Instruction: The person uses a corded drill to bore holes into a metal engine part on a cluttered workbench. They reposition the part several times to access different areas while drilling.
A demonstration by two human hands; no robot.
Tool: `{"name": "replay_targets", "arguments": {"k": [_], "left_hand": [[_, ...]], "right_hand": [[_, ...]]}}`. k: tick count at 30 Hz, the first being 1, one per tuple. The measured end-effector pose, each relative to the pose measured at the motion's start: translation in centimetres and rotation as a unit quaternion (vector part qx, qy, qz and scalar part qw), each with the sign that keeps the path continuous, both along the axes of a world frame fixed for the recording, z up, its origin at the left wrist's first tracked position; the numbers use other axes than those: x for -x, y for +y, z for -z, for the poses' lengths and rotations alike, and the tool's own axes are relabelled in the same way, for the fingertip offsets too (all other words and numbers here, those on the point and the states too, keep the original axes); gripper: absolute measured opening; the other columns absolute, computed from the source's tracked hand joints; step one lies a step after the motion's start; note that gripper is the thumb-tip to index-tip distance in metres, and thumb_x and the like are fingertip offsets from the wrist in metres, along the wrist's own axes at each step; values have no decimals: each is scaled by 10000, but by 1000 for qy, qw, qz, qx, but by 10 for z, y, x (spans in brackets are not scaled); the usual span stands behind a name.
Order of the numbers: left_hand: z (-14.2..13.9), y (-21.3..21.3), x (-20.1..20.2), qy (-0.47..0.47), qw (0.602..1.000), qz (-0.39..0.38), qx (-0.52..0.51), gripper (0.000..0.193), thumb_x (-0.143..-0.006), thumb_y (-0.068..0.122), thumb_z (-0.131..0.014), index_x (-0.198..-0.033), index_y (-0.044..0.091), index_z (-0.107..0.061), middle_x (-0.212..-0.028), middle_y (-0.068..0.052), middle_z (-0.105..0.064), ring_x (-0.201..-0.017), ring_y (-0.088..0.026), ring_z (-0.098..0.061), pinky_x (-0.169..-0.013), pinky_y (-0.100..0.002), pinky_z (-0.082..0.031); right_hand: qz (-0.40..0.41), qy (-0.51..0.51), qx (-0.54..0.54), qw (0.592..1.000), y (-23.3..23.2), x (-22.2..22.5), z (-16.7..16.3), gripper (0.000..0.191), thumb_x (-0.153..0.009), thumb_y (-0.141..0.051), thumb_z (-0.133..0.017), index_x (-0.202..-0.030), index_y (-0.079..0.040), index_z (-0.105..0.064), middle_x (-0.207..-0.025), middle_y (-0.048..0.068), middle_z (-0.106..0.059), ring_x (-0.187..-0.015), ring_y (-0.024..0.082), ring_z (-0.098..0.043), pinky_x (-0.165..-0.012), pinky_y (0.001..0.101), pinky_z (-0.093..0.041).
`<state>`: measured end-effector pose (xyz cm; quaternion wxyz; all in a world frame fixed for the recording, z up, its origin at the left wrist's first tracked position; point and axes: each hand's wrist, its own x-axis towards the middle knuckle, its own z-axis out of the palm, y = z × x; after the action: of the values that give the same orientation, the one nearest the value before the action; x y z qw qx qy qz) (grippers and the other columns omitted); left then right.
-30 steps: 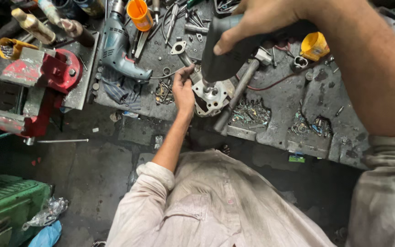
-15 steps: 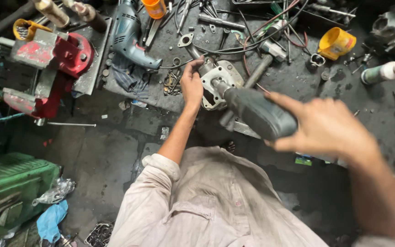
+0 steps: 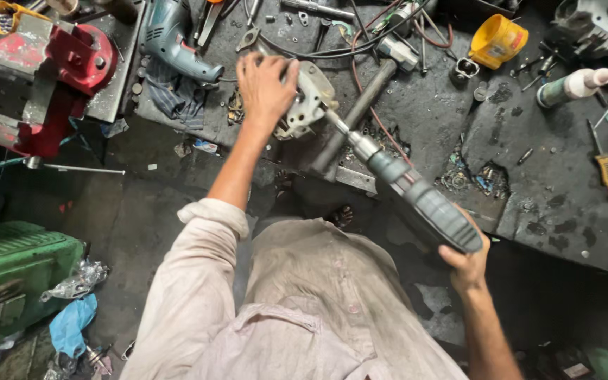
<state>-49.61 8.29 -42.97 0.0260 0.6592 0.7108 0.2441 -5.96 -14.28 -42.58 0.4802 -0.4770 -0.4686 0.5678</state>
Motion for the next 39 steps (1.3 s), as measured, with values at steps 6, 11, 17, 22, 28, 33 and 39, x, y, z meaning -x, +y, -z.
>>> {"name": "replay_targets", "arguments": {"k": [6, 11, 17, 22, 28, 33, 39], "left_hand": [[22, 35, 19, -182, 975, 125, 13, 520, -1074, 471, -484, -1038, 15, -731, -1102, -172, -719, -1090, -330, -618, -1211, -557, -169], [17, 49, 33, -276, 948, 41, 152, 674, -1088, 573, -509, -860, -55, -601, -805, -231, -643, -895, -398, -596, -1106, -462, -456], [20, 58, 35, -259, 954, 126, 84, 702, -1083, 571, -449, -861, -56, -676, -818, -259, -672, -939, -455, -605, -1224, -467, -190], [23, 63, 39, -240, 952, 164, 99, 689, -1072, 551, -394, -869, -33, -698, -807, -236, -691, -937, -410, -670, -1237, -515, -163], [36, 67, 42, -254, 943, 188, 102, 680, -1085, 493, -397, -731, -30, -647, -687, -181, -641, -834, -361, -652, -1232, -525, -146], [50, 71, 45, -284, 937, 188, 83, 649, -1080, 485, -431, -731, -9, -667, -653, -160, -617, -814, -324, -636, -1232, -495, -161], [61, 73, 47, -308, 927, 206, 62, 628, -1069, 494, -478, -729, 7, -679, -638, -133, -589, -825, -286, -637, -1217, -494, -141]], "right_hand": [[14, 149, 60, 987, -51, -15, 42, 731, -735, -333, -767, -1294, 103, -587, -1023, 223, -735, -799, 321, -727, -736, 433, -606], [-9, 179, 82, 980, -68, 6, 52, 702, -780, -369, -766, -1223, 158, -627, -958, 247, -739, -789, 327, -727, -759, 451, -601], [25, 10, 12, 1000, -60, 51, 25, 899, -725, -425, -791, -1405, 106, -540, -1176, 167, -690, -978, 234, -680, -892, 373, -538], [42, -72, -26, 996, -53, 84, 10, 885, -741, -451, -769, -1398, 106, -563, -1320, 146, -675, -1222, 220, -643, -1088, 336, -473], [99, 6, 4, 995, -58, 100, 4, 911, -733, -436, -812, -1407, 122, -558, -1268, 159, -687, -1150, 238, -660, -1041, 360, -498], [89, -90, -16, 992, -49, 108, -12, 930, -732, -426, -805, -1445, 101, -524, -1326, 130, -659, -1212, 214, -634, -1083, 342, -470], [89, -109, 10, 990, -38, 120, -30, 905, -731, -400, -794, -1442, 95, -531, -1304, 120, -661, -1197, 210, -636, -1072, 344, -478]]}}
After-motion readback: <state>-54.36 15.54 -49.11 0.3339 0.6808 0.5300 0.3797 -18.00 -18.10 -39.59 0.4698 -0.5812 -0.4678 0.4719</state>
